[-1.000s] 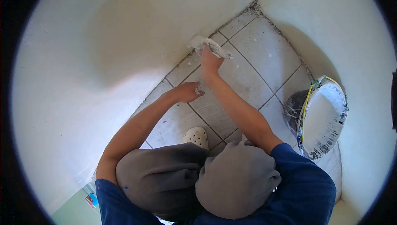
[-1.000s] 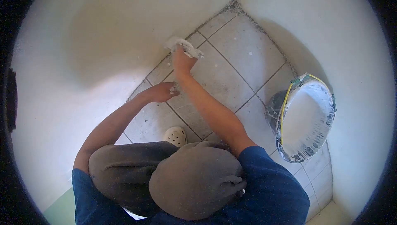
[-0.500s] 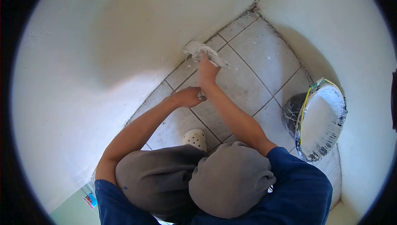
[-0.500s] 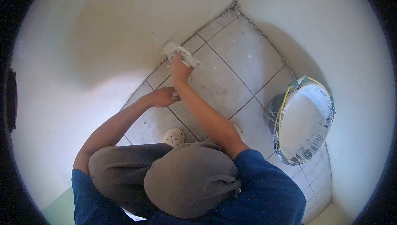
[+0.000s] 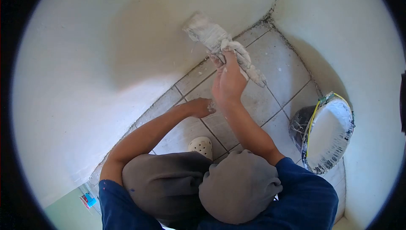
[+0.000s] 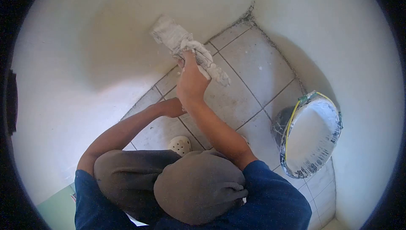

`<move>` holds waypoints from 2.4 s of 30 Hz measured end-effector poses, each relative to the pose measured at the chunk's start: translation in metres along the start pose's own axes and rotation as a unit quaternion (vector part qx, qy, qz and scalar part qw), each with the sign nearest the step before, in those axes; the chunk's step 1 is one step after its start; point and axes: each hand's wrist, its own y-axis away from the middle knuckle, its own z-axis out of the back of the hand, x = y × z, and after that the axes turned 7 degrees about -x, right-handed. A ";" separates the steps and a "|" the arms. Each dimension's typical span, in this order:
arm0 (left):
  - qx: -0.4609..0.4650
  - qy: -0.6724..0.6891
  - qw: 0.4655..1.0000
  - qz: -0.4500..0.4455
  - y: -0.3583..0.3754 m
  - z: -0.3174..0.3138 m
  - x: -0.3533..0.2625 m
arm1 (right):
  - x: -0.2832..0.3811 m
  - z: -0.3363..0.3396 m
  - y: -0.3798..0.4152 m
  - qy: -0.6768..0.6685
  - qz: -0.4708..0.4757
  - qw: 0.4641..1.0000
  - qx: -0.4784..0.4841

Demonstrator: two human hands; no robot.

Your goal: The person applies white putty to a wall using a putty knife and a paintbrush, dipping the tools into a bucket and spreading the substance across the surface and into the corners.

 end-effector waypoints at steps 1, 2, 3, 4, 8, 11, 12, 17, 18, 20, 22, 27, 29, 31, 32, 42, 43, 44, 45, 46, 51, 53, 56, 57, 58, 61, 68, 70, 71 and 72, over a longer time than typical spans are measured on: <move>-0.010 0.012 1.000 -0.011 -0.004 -0.005 0.007 | -0.004 -0.001 0.001 0.016 0.009 1.000 -0.011; -0.021 0.024 0.999 -0.022 -0.006 -0.006 0.010 | -0.014 0.001 0.001 0.032 0.020 0.999 -0.021; -0.015 0.015 1.000 -0.020 -0.005 -0.003 0.009 | -0.025 0.005 -0.001 0.048 0.031 0.998 -0.030; -0.009 0.005 1.000 -0.019 -0.005 0.000 0.007 | -0.045 0.024 -0.012 0.116 0.047 0.991 -0.054; -0.007 -0.052 0.997 0.052 0.010 0.018 -0.022 | -0.104 0.093 -0.048 0.204 0.022 0.971 -0.126; -0.011 -0.054 0.998 0.029 0.008 0.005 -0.014 | -0.095 0.083 -0.043 0.141 -0.025 0.980 -0.139; -0.005 -0.045 0.999 0.026 0.011 0.008 -0.020 | -0.081 0.064 -0.038 0.118 -0.031 0.983 -0.138; -0.050 0.008 0.996 -0.079 -0.027 -0.022 0.025 | 0.032 -0.061 0.018 -0.027 -0.014 0.999 0.039; -0.062 0.003 0.995 -0.082 -0.034 -0.030 0.033 | 0.056 -0.079 0.031 -0.052 0.006 0.996 0.078; -0.085 -0.010 0.993 -0.083 -0.042 -0.033 0.041 | 0.086 -0.105 0.047 -0.106 0.044 0.981 0.155; -0.076 -0.012 0.994 -0.074 -0.044 -0.032 0.046 | 0.082 -0.109 0.047 -0.093 0.021 0.989 0.111; -0.025 -0.041 0.996 -0.076 -0.019 0.002 0.013 | -0.040 0.004 -0.003 0.104 0.012 0.993 -0.062; 0.038 -0.084 0.996 -0.001 0.000 0.027 -0.025 | -0.082 0.069 -0.020 0.170 -0.012 0.979 -0.112; 0.026 -0.087 0.996 -0.006 -0.004 0.018 -0.021 | -0.089 0.082 -0.030 0.187 -0.019 0.975 -0.117; 0.020 -0.087 0.996 -0.009 -0.007 0.010 -0.016 | -0.075 0.063 -0.027 0.176 -0.007 0.980 -0.092; -0.044 0.040 0.991 -0.118 -0.007 0.008 -0.013 | 0.061 -0.118 0.064 -0.083 -0.034 0.990 0.109; -0.018 0.046 0.995 -0.084 0.026 0.036 -0.053 | 0.037 -0.102 0.052 -0.009 -0.013 0.997 0.071; 0.008 0.050 0.997 -0.051 0.044 0.052 -0.075 | 0.001 -0.075 0.031 0.063 0.010 0.997 0.033; 0.003 0.023 0.998 -0.064 0.038 0.049 -0.068 | -0.023 -0.046 0.019 0.109 0.028 0.994 -0.008; -0.003 -0.004 0.997 -0.076 0.026 0.038 -0.051 | -0.047 -0.012 0.009 0.154 0.046 0.986 -0.048; 0.020 -0.091 0.995 0.029 -0.006 0.008 -0.020 | -0.080 0.092 -0.044 0.285 -0.011 0.951 -0.118; 0.028 -0.079 0.996 0.007 -0.011 0.007 -0.026 | -0.074 0.069 -0.067 0.206 0.011 0.969 -0.138; 0.009 -0.064 0.998 -0.026 -0.010 0.012 -0.036 | 0.024 -0.052 -0.044 -0.019 0.050 0.992 -0.116; 0.018 -0.061 0.998 -0.015 -0.013 0.013 -0.034 | 0.058 -0.075 -0.039 -0.037 0.052 0.995 -0.075; 0.014 -0.056 0.998 -0.015 -0.015 0.014 -0.033 | 0.083 -0.087 -0.037 -0.056 0.054 0.996 -0.031; 0.004 -0.059 0.998 -0.010 -0.016 0.017 -0.029 | 0.113 -0.093 -0.027 -0.118 0.100 0.986 0.060; -0.049 -0.044 0.997 -0.035 -0.029 0.027 -0.029 | -0.049 0.079 -0.120 0.246 0.072 0.950 -0.178; -0.045 -0.033 0.997 -0.048 -0.030 0.026 -0.033 | -0.033 0.086 -0.121 0.184 0.049 0.960 -0.207; -0.036 -0.018 0.998 -0.052 -0.029 0.026 -0.036 | -0.028 0.091 -0.128 0.163 0.068 0.965 -0.194; -0.031 -0.004 0.998 -0.056 -0.028 0.027 -0.036 | -0.022 0.089 -0.145 0.142 0.087 0.970 -0.177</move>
